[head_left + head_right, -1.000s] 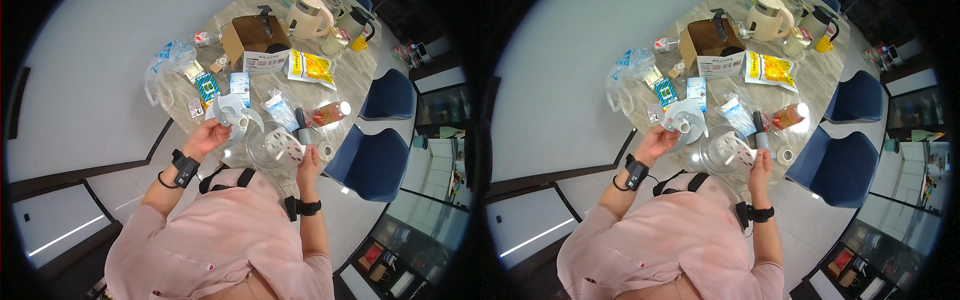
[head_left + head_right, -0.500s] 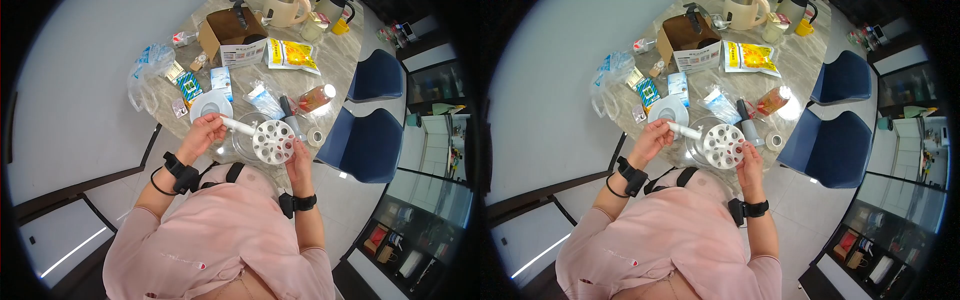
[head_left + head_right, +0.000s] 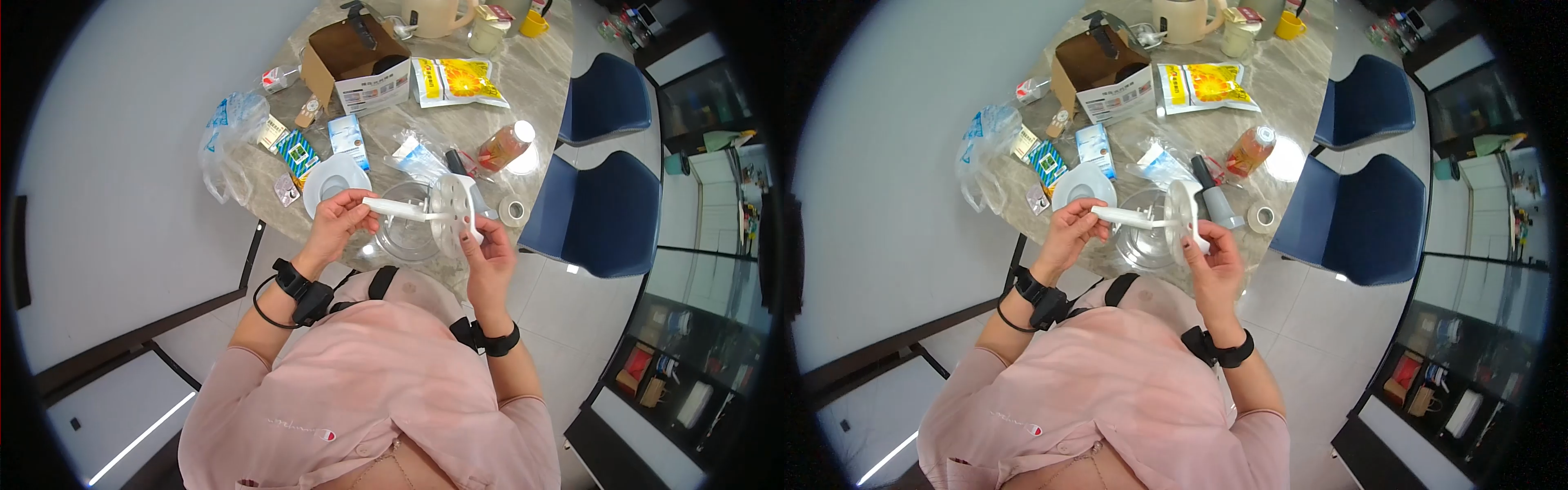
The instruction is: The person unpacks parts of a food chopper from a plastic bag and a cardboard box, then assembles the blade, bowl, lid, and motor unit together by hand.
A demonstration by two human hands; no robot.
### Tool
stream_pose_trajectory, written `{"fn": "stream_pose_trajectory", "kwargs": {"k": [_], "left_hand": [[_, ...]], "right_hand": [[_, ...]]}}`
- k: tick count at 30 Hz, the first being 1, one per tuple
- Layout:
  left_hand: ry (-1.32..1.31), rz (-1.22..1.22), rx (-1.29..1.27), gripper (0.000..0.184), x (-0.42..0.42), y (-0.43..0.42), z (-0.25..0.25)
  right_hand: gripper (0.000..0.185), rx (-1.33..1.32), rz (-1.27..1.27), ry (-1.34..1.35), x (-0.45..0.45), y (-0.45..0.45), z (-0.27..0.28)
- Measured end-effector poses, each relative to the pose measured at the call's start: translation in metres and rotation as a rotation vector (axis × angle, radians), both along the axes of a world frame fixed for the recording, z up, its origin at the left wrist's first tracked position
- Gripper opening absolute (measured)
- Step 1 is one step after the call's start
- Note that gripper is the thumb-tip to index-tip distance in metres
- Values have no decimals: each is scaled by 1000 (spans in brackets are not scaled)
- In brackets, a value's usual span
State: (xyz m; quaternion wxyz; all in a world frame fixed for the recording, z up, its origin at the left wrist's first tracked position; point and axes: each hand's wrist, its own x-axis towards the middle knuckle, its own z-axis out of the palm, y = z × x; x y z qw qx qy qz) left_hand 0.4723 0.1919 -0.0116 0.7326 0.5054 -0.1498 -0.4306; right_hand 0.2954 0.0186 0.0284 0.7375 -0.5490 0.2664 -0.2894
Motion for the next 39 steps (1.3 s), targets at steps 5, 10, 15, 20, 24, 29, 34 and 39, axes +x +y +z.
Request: {"fn": "stream_pose_trajectory", "kwargs": {"k": [5,10,15,20,24,29,34,39], "left_hand": [[23,10,22,26,-3,-3,-1],[-54,-7,63,24,-10,-10,5],[-204,1,95,22,-9,-18,10],[-501,-186,324,21,-3,-31,3],[-708,-237,431,22,1,-38,-11],[-926,-230,499,21,8,-38,-27],[-1091,-184,426,20,4,-45,-47],[-1112,-234,419,19,-5,-53,-59]], "right_hand": [[27,-81,79,-60,1,10,4],[22,-412,144,123,1,4,-13],[26,-22,117,133,8,2,-30],[32,39,142,198,16,-10,-72],[34,-157,313,436,20,-13,-107],[36,-481,371,534,28,-14,-105],[41,-1336,474,650,26,-16,-106],[34,-1199,239,522,4,-22,-87]]}}
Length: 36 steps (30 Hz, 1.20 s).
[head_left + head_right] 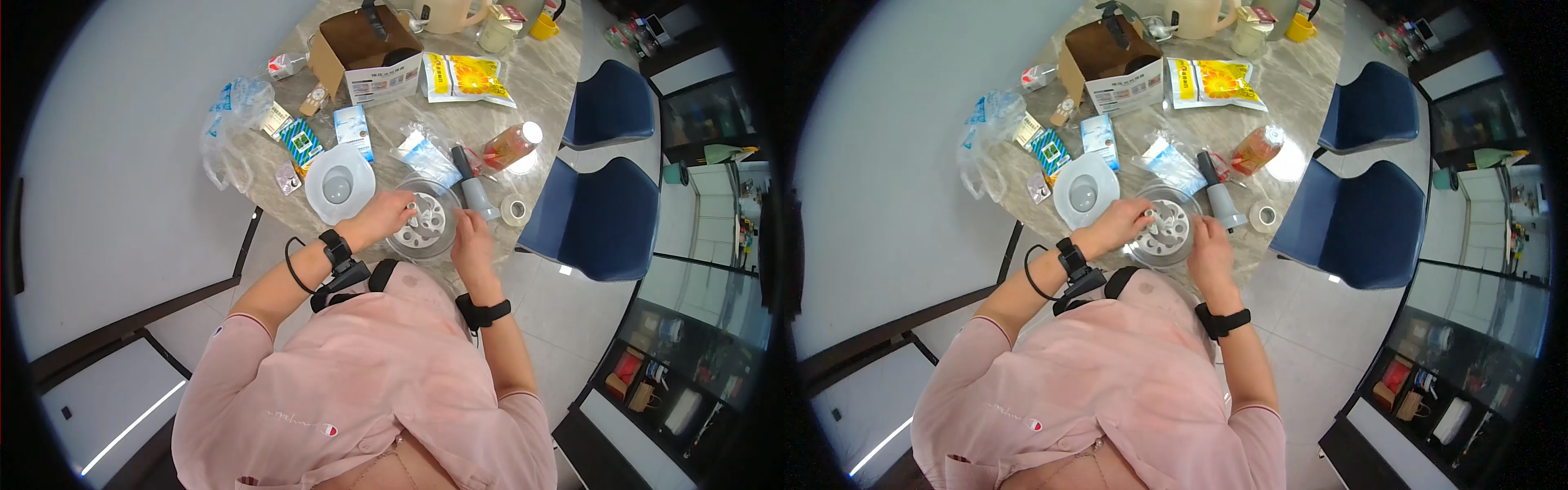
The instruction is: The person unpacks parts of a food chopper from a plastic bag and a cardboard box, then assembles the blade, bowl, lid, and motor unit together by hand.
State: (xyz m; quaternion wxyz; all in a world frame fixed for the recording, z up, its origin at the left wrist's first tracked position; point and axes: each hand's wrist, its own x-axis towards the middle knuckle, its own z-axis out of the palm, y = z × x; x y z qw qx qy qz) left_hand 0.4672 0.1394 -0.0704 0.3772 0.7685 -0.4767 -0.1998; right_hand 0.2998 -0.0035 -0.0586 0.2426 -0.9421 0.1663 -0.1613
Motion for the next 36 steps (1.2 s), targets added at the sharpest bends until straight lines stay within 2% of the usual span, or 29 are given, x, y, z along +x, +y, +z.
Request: {"fn": "stream_pose_trajectory", "kwargs": {"k": [2,4,7,14,17,21,26,29,31,35,36], "left_hand": [[-28,-91,10,19,-7,-6,-7],[-61,-127,59,19,-12,-12,-6],[-95,-188,108,19,-12,-21,-6],[-176,-403,189,21,-6,-22,9],[-153,-349,72,22,-7,-21,-4],[-234,-409,93,21,-4,-25,-8],[-150,-294,80,19,-8,-26,-3],[-101,-264,70,21,-8,-24,-7],[-69,-252,107,22,-9,-24,-2],[36,-208,189,26,-12,-17,-5],[35,-201,182,26,-13,-14,-4]], "right_hand": [[32,23,-76,-63,-9,-5,-4],[27,135,-172,47,-17,-7,-9],[24,286,-182,106,-27,-4,-21],[19,362,-135,144,-36,-5,-35],[18,364,-149,151,-38,-5,-38],[17,345,-117,117,-40,-7,-37],[17,394,-134,96,-42,-10,-38],[18,390,-208,-18,-43,-19,-44],[21,171,-263,-113,-37,-34,-36],[22,25,-228,-161,-7,-66,-42],[26,-41,-223,-90,3,-73,-56]]}}
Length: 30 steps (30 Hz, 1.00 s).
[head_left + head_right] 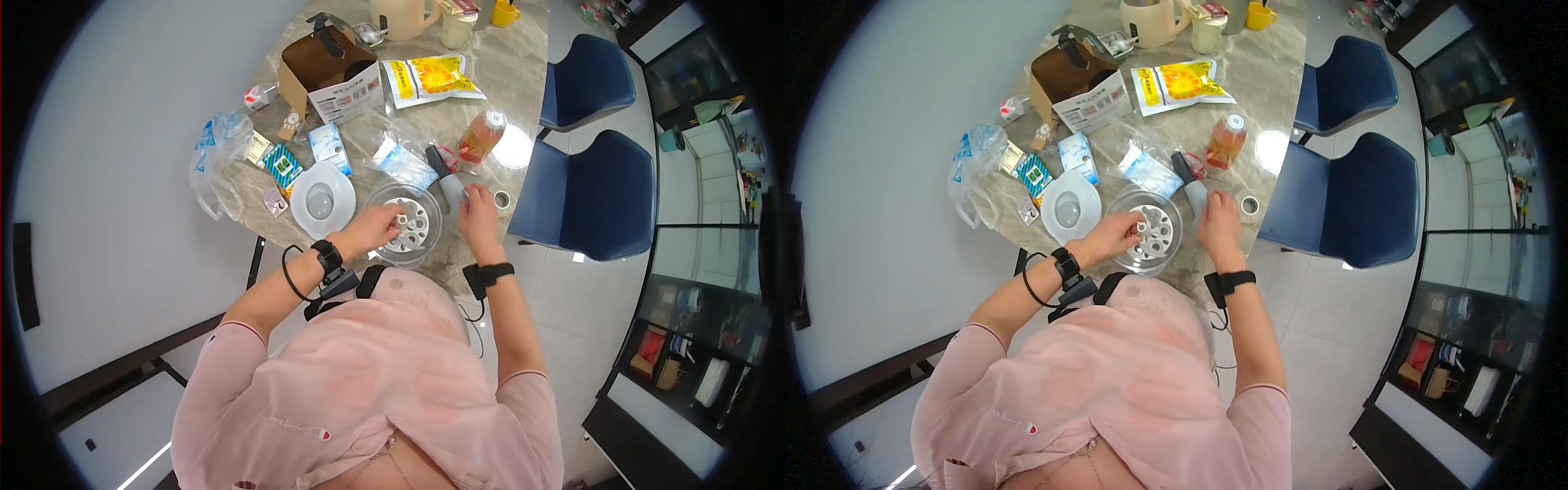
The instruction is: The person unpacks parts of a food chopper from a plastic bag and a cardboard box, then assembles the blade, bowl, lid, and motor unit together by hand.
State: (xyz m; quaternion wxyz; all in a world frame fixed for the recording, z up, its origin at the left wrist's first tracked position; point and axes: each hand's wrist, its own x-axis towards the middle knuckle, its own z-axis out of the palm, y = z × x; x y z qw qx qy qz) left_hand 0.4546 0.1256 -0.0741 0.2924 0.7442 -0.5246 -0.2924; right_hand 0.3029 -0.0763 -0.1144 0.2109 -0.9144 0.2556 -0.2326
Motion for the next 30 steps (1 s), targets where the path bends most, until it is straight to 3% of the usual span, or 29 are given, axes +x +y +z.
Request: {"fn": "stream_pose_trajectory", "kwargs": {"k": [6,8,11,13,15,16,18,19,21,22,30], "left_hand": [[107,227,-49,33,7,31,15],[73,385,-214,23,13,50,14],[85,536,-214,18,21,84,7],[127,624,-236,17,19,104,-6],[155,698,-193,17,16,119,-15],[183,707,-203,16,14,123,-17],[211,714,-172,17,10,123,-16],[230,700,-135,17,9,122,-13],[238,676,-168,17,8,114,-8],[236,650,-199,17,9,108,-6],[32,463,-389,11,17,72,9]], "right_hand": [[51,3,-43,454,34,1,-3],[57,39,-34,560,37,2,-6],[60,165,-50,499,21,2,-5],[59,296,-83,277,-3,4,1],[50,562,-82,166,-24,5,15],[50,553,-68,181,-32,8,26],[44,1018,-92,-242,-41,11,52],[44,1013,-91,-231,-35,14,67],[45,1278,-57,-554,-22,20,92],[48,1335,-21,-549,-22,18,92],[50,1154,33,-376,2,44,94]]}}
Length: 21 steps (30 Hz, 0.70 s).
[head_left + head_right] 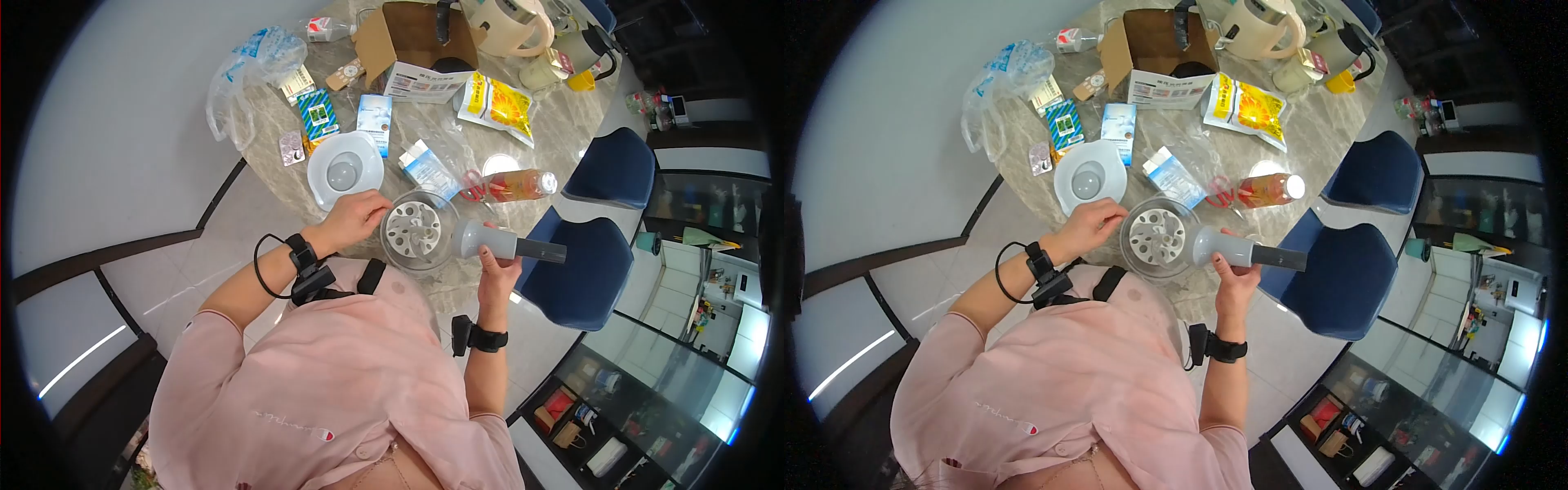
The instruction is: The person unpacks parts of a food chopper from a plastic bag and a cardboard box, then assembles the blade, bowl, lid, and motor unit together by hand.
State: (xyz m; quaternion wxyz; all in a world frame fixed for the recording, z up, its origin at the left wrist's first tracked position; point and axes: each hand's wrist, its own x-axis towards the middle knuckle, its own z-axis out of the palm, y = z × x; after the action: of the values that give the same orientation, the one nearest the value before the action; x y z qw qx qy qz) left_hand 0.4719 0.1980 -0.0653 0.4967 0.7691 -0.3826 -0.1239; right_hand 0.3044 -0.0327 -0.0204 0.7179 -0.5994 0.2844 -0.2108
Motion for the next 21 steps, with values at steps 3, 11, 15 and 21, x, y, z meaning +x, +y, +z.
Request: {"fn": "stream_pose_trajectory", "kwargs": {"k": [3,11,15,21], "left_hand": [[47,-2,29,12,1,-1,-3],[114,-17,67,12,0,11,-21],[117,-19,77,12,1,14,-21],[96,-11,34,12,0,17,-29]], "right_hand": [[46,74,28,-30,0,1,0],[37,494,12,-75,-10,-6,-27],[42,118,-52,51,9,17,-12],[54,-125,77,66,21,32,-27]]}}
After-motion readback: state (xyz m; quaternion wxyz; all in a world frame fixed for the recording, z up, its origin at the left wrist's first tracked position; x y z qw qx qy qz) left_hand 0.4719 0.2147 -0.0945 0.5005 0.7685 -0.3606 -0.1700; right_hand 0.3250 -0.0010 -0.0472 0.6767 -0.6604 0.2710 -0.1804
